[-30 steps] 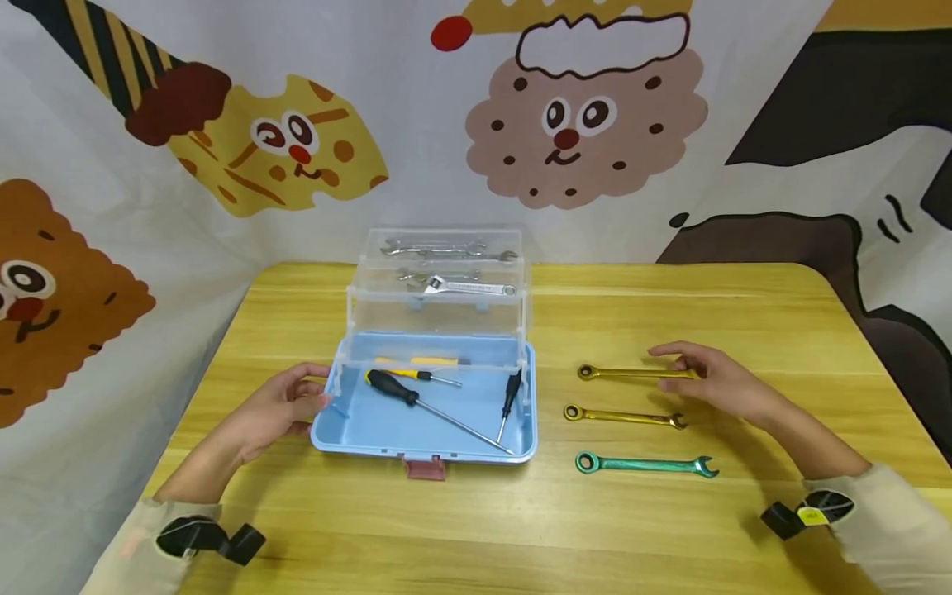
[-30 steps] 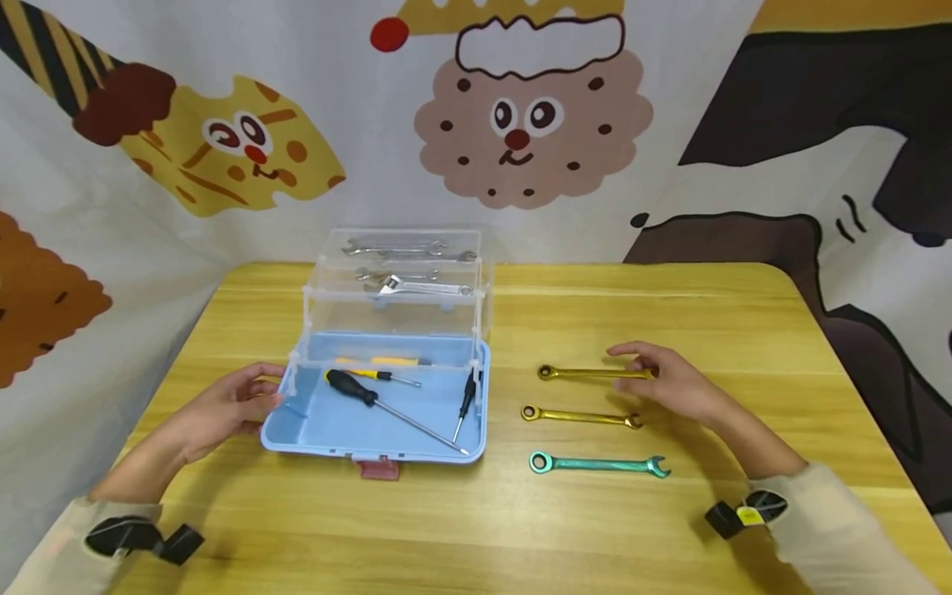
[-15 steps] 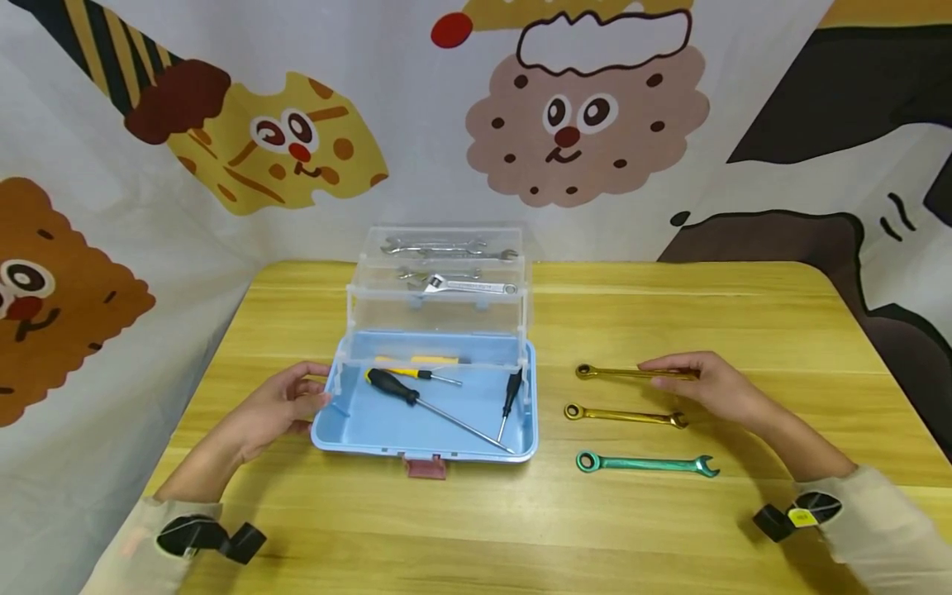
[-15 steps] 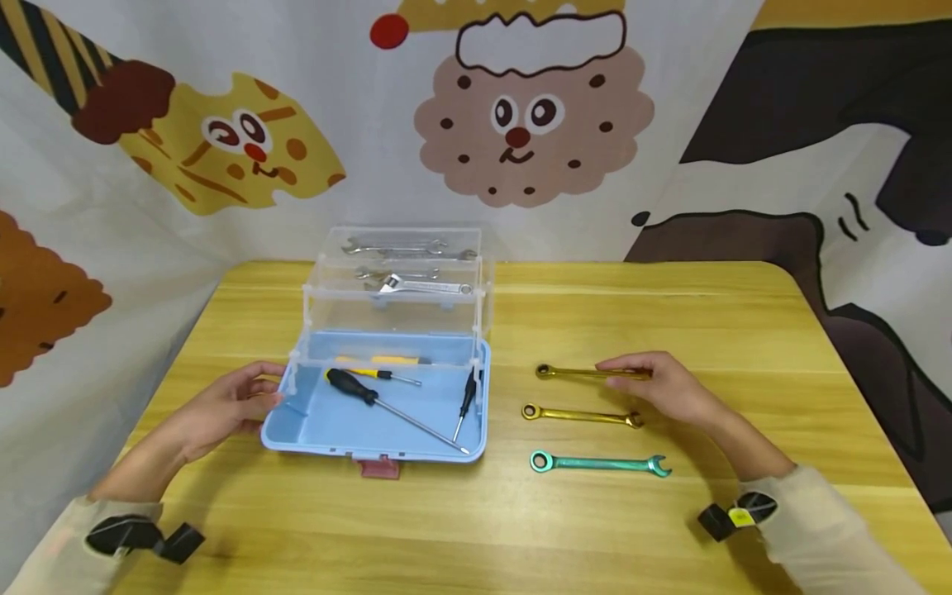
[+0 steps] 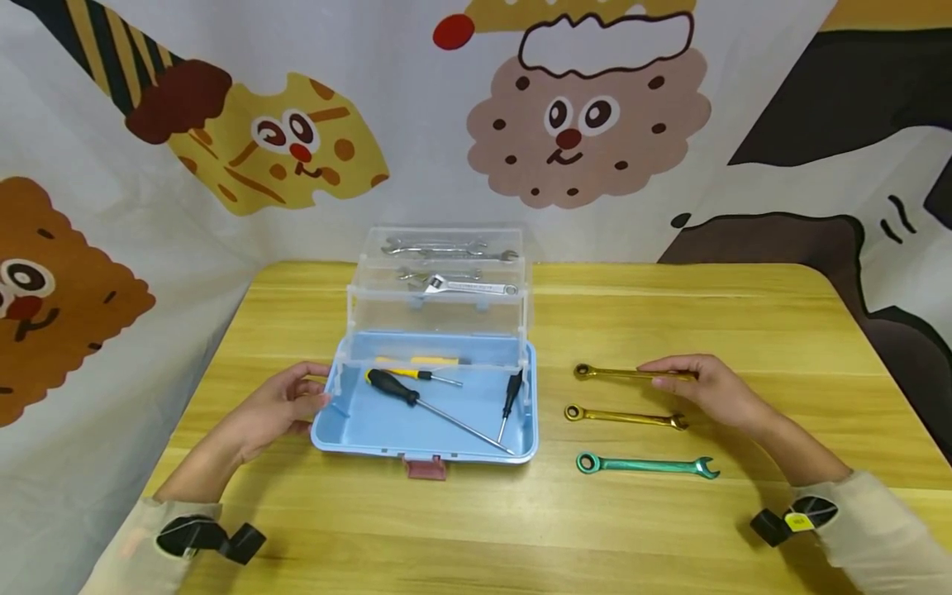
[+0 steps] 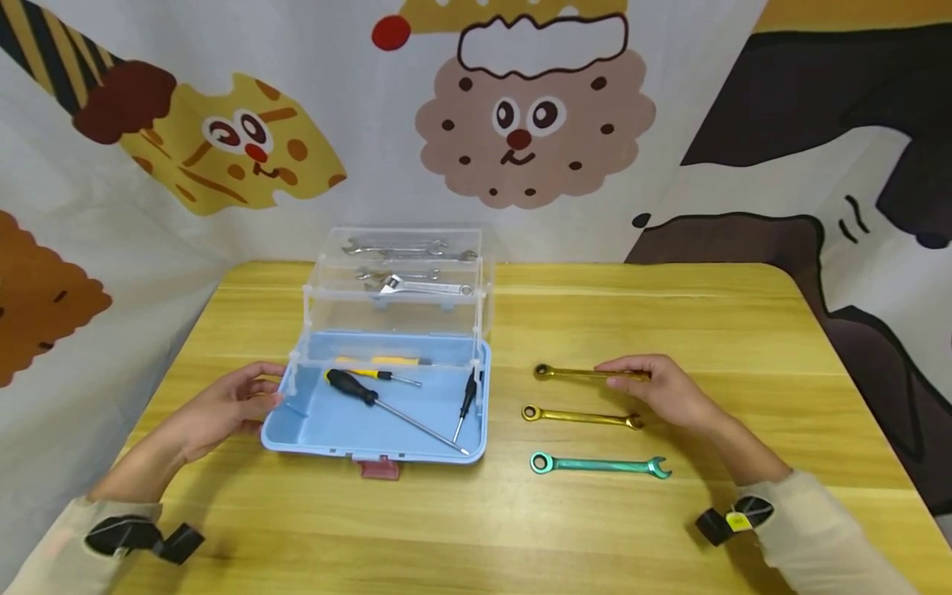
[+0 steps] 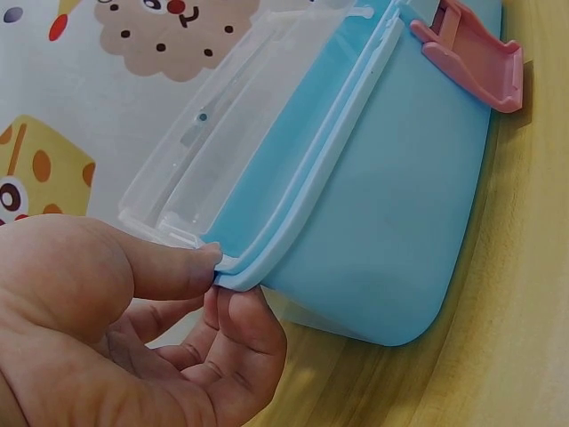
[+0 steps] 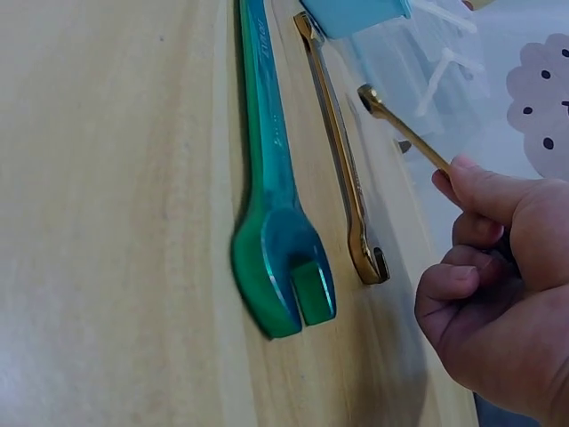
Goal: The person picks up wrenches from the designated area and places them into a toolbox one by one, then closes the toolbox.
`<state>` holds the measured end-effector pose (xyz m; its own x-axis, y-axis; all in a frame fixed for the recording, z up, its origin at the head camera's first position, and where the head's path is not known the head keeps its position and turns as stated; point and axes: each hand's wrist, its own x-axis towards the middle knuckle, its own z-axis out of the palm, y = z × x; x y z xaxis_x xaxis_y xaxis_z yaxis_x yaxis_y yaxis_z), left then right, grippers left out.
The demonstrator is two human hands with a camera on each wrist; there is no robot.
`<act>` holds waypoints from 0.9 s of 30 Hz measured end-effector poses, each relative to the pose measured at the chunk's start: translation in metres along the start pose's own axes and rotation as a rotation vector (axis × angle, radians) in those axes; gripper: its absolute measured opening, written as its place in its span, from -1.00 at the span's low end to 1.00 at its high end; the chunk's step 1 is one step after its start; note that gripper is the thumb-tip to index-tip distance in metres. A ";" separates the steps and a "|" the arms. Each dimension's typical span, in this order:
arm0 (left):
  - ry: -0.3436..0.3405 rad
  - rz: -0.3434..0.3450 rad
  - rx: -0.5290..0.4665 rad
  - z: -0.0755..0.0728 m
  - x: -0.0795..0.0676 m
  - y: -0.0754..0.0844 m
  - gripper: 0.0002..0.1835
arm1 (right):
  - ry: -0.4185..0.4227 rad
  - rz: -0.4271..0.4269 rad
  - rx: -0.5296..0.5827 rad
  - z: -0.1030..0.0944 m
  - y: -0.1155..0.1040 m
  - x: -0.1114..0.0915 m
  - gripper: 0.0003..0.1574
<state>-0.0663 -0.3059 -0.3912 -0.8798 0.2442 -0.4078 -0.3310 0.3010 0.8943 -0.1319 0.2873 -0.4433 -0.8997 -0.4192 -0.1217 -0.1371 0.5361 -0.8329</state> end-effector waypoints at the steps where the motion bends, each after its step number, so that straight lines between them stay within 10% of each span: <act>1: 0.000 -0.001 -0.001 0.000 0.000 0.000 -0.46 | 0.003 -0.004 0.002 0.000 0.000 0.000 -0.63; 27: -0.001 -0.001 0.003 0.000 0.000 0.001 -0.46 | 0.026 -0.002 0.094 -0.011 -0.033 0.003 -0.59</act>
<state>-0.0667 -0.3053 -0.3904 -0.8791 0.2446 -0.4091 -0.3309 0.3044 0.8932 -0.1349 0.2764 -0.4100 -0.9101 -0.4005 -0.1067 -0.1007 0.4635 -0.8804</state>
